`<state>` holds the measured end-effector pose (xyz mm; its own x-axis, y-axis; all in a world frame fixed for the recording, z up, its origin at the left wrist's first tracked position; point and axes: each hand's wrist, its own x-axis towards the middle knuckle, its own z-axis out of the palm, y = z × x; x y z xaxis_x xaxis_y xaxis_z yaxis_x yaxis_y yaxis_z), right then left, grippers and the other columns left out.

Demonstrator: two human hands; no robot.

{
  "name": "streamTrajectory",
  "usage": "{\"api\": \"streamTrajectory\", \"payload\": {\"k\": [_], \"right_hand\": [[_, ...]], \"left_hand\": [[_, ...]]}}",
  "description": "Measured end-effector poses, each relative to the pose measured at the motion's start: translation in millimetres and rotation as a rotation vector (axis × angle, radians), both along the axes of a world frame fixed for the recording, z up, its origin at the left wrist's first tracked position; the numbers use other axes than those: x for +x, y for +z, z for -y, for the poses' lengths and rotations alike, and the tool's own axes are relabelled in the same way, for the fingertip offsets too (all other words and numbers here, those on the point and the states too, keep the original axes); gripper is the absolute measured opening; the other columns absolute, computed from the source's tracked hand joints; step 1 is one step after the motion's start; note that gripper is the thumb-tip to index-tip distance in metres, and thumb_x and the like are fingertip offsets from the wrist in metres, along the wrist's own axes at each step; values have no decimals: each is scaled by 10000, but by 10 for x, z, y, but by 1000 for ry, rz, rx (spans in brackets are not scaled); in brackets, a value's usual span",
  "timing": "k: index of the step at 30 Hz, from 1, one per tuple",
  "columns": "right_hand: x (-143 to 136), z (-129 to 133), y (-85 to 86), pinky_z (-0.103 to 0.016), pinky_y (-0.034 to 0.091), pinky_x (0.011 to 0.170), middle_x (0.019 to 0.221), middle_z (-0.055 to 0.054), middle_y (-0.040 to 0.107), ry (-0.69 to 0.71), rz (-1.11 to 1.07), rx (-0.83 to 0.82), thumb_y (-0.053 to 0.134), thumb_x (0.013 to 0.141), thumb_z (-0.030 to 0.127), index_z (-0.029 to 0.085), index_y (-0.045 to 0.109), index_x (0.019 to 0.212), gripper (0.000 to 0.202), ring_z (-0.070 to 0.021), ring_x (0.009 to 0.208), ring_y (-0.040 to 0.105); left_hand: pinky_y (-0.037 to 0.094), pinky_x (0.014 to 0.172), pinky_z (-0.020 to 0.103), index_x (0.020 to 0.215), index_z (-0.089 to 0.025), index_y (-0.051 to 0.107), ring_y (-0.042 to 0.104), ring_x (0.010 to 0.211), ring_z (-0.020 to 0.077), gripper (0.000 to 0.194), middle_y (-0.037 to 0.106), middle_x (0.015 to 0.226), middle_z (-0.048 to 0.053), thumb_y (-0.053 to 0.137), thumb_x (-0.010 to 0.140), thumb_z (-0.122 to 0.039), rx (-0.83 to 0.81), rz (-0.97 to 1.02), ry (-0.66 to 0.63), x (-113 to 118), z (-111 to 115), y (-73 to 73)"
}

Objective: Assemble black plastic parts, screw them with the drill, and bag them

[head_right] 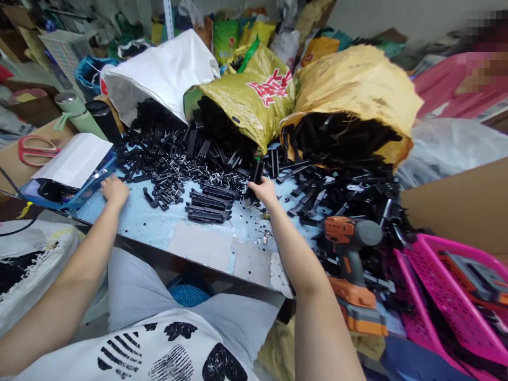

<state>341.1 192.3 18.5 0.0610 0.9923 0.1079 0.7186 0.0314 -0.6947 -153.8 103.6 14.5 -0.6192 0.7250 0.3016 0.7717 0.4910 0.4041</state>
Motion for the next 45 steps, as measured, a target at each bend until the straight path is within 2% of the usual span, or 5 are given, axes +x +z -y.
{"api": "streamTrajectory", "payload": {"k": [5, 17, 26, 38, 45], "right_hand": [[-244, 929, 153, -295, 474, 616, 850, -22, 598, 236, -320, -171, 712, 639, 412, 171, 551, 975, 444, -135, 647, 542], [-811, 1888, 88, -269, 494, 595, 862, -26, 579, 475, -607, -302, 398, 908, 537, 271, 290, 1450, 614, -113, 623, 548], [-647, 2004, 185, -315, 505, 765, 1272, -92, 538, 640, -346, -89, 470, 898, 470, 272, 384, 1414, 559, -147, 811, 574], [-1204, 2409, -100, -428, 480, 901, 1303, -75, 508, 348, -462, 18, 394, 901, 520, 315, 221, 1476, 634, -265, 1119, 531], [-1099, 1928, -45, -377, 422, 962, 1304, -48, 508, 514, -215, -22, 345, 943, 460, 311, 348, 1421, 501, -211, 1128, 513]], "left_hand": [[355, 931, 635, 1030, -83, 516, 457, 1134, 373, 220, 514, 1111, 149, 442, 918, -257, 101, 89, -106, 136, 137, -10], [481, 794, 293, 1301, -185, 507, 589, 853, 159, 399, 583, 953, 67, 404, 943, -327, 154, 631, -973, 2284, 1259, 158], [472, 785, 272, 1262, -220, 557, 562, 843, 150, 362, 558, 910, 49, 443, 930, -309, 158, 480, -937, 2348, 1416, 314], [489, 780, 288, 1233, -208, 580, 565, 860, 151, 370, 574, 952, 84, 360, 960, -327, 450, 618, -807, 2586, 1475, 327], [488, 858, 366, 1345, -166, 427, 586, 988, 205, 457, 576, 1111, 137, 311, 962, -386, 299, 714, -663, 2502, 1430, -49]]}}
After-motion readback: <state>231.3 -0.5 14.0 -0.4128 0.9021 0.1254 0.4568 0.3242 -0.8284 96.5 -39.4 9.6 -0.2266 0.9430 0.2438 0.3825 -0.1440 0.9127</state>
